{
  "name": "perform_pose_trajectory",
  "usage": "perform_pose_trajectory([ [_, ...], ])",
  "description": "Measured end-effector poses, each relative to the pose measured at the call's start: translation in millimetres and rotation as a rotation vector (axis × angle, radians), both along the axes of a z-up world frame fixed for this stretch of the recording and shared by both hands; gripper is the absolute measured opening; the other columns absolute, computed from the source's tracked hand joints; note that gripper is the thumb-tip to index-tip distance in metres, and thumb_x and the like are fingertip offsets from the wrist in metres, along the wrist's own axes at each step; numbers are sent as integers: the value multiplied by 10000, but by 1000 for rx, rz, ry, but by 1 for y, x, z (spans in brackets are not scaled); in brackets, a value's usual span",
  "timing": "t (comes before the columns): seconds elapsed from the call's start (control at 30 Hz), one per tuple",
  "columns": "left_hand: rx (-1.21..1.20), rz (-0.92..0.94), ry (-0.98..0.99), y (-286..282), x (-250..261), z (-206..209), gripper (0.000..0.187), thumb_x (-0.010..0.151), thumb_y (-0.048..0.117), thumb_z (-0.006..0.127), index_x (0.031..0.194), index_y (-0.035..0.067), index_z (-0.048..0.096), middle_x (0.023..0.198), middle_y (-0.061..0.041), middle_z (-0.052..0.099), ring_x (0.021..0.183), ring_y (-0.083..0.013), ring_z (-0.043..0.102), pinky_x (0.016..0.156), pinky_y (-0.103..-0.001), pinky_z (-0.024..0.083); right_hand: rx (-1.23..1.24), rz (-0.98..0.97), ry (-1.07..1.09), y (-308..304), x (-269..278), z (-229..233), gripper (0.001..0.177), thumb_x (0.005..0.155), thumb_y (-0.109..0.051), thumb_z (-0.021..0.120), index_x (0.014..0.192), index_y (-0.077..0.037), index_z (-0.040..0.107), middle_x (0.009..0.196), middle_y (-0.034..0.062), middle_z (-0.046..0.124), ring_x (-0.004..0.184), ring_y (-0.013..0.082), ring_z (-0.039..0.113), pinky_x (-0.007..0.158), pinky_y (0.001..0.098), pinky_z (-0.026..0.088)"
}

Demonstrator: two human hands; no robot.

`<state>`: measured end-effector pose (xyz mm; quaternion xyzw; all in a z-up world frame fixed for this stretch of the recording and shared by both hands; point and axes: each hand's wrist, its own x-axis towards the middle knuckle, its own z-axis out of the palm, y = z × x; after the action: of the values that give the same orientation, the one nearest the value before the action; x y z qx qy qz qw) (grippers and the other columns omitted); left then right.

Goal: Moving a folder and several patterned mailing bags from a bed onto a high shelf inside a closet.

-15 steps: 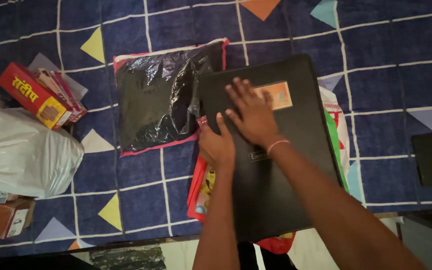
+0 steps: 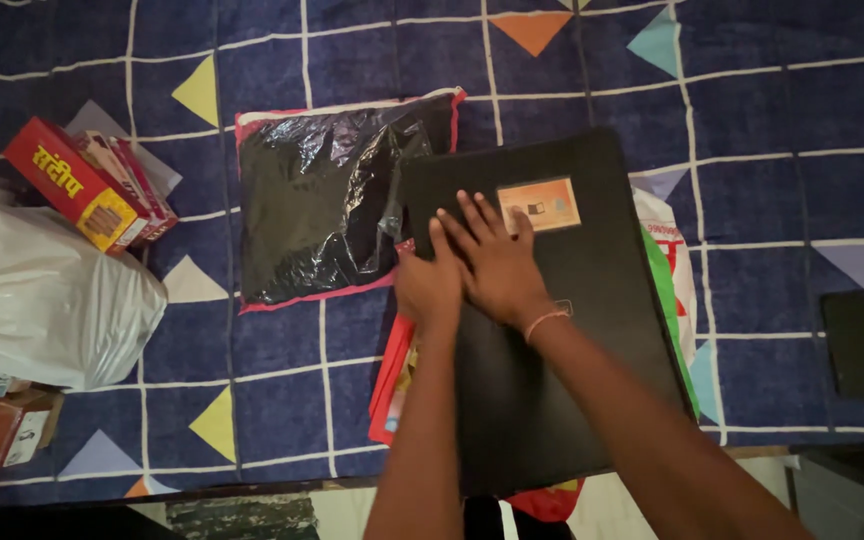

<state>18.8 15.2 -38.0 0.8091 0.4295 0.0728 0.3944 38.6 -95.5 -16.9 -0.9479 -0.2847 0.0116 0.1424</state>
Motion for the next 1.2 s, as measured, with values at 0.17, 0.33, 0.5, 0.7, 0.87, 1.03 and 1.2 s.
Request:
perform_pose_trajectory([
  [0.17,-209,90,21,19,37,-15,757,906,711,454,1077,39,754,1043,-237,750,1017,-458,694,880,-547,529,35,38,4,2,-7,11,651,970,-391,509,1586,-234,363,1678,88,263,1543,275,232,1167,655,146],
  [0.33,-92,97,99,6,36,15,790,914,743,443,1023,32,771,973,-266,745,954,-475,716,832,-561,558,158,11,27,-1,14,-8,602,1044,-313,434,1627,-202,336,1724,83,244,1588,271,222,1209,623,153],
  [0.5,-30,142,136,7,35,19,780,893,752,447,1053,62,772,958,-268,743,917,-474,713,806,-563,561,47,-41,-90,20,36,-13,563,1069,-394,435,1610,-256,366,1710,73,238,1559,301,224,1177,641,145],
  [0.7,-10,126,165,8,30,18,803,927,755,421,1037,45,780,982,-274,737,947,-481,702,848,-570,547,23,-187,-1,-10,46,-4,648,1005,-524,493,1595,-287,368,1707,47,220,1569,290,210,1200,628,153],
  [0.87,-10,131,117,5,29,21,795,928,742,405,1091,47,755,960,-271,741,924,-486,705,822,-574,551,-37,-330,-106,-39,59,-26,729,1001,-526,491,1624,-186,327,1713,96,194,1550,312,185,1158,674,121],
  [1.03,22,103,155,4,29,19,782,949,728,404,1054,46,773,953,-263,740,922,-480,701,816,-583,546,41,-131,-164,5,42,-26,677,1029,-522,457,1627,-228,338,1720,97,193,1572,324,151,1161,665,101],
  [1.2,-18,91,89,6,25,23,753,926,725,398,1108,96,770,939,-256,747,901,-480,707,810,-574,555,21,-34,-18,1,42,0,676,992,-549,460,1604,-287,345,1700,8,225,1571,230,183,1205,618,116],
])
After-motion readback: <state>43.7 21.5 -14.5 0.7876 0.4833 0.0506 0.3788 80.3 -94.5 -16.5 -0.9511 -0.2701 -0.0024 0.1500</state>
